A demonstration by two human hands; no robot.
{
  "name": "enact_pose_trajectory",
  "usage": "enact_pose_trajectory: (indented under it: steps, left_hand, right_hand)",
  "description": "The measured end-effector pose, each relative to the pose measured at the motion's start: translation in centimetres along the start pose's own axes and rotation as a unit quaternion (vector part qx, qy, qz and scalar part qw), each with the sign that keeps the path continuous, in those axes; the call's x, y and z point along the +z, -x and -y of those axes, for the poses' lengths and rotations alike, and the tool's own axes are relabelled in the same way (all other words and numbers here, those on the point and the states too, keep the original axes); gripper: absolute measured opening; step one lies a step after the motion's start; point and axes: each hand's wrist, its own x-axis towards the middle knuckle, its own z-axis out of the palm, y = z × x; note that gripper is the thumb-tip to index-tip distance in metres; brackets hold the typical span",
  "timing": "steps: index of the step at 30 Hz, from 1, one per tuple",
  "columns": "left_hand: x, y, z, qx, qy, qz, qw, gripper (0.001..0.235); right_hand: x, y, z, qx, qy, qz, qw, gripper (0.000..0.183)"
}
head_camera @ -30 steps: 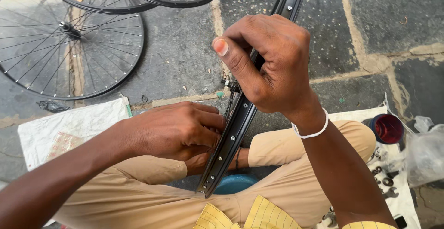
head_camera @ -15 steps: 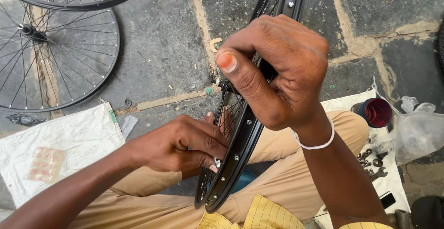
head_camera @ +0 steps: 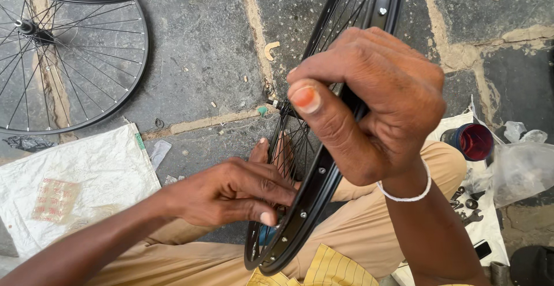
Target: The person sits on the ground and works on a bicycle wheel, using their hands to adjust the spokes and tighten the nipples. They rotate the wheel to access different sections and continue the truing process.
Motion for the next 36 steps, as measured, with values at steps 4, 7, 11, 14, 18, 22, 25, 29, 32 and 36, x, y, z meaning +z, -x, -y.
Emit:
enact_pose_trajectory:
  steps: [4,7,11,14,18,22,25,29,32,36]
  left_hand:
    - [-1.7,-0.8,-3.1,-0.001,-0.079,0.097,0.992,0.035]
    - [-1.9,-2.1,-4.6,0.028,-0.118,0.136,0.983,0.032]
    - [-1.4,-3.0,-6.4,0.054,-0.189,0.120,0.973,0.029]
    - [-1.2,-3.9,-6.7,0.070,-0.239,0.149,0.957,0.020]
    - [-1.3,-4.2,-6.7,0.053,-0.226,0.156,0.960,0.014]
    - [-1.1,-3.7,-7.1,0.115,-0.193,0.099,0.969,0.021]
    - [-1.8,-4.2,-6.4,-0.005,-0.206,0.200,0.958,0.011]
    - [-2.5,-3.9,-5.4,-0.101,-0.193,0.256,0.942,0.008]
    - [-1.7,-3.1,-4.9,-0.041,-0.184,0.157,0.969,0.018]
    - [0.6,-2.4,-4.4,0.006,-0.273,0.073,0.959,0.022]
  right_hand:
    - [0.0,0.0,0.1,-0.001,0.007,0.002,1.000,0.025]
    - [-0.4,0.0,0.3,0.009,-0.005,0.000,1.000,0.028]
    - [-0.9,-0.2,-0.2,0.013,0.010,-0.001,1.000,0.030]
    - [-1.0,-0.1,-0.5,-0.008,0.016,0.013,1.000,0.030]
    - [-0.6,-0.8,-0.3,-0.001,0.006,0.033,0.999,0.027]
    - [-0.1,-0.9,-0.7,-0.025,0.019,0.029,0.999,0.028]
    - [0.1,-0.4,-1.4,-0.052,0.027,0.038,0.998,0.028]
    - [0.2,-1.0,-1.9,-0.066,0.029,0.026,0.997,0.027]
    - [-0.4,-1.3,-1.6,-0.051,0.030,0.017,0.998,0.030]
    - [-1.1,0.0,-1.3,-0.030,0.028,0.014,0.999,0.029]
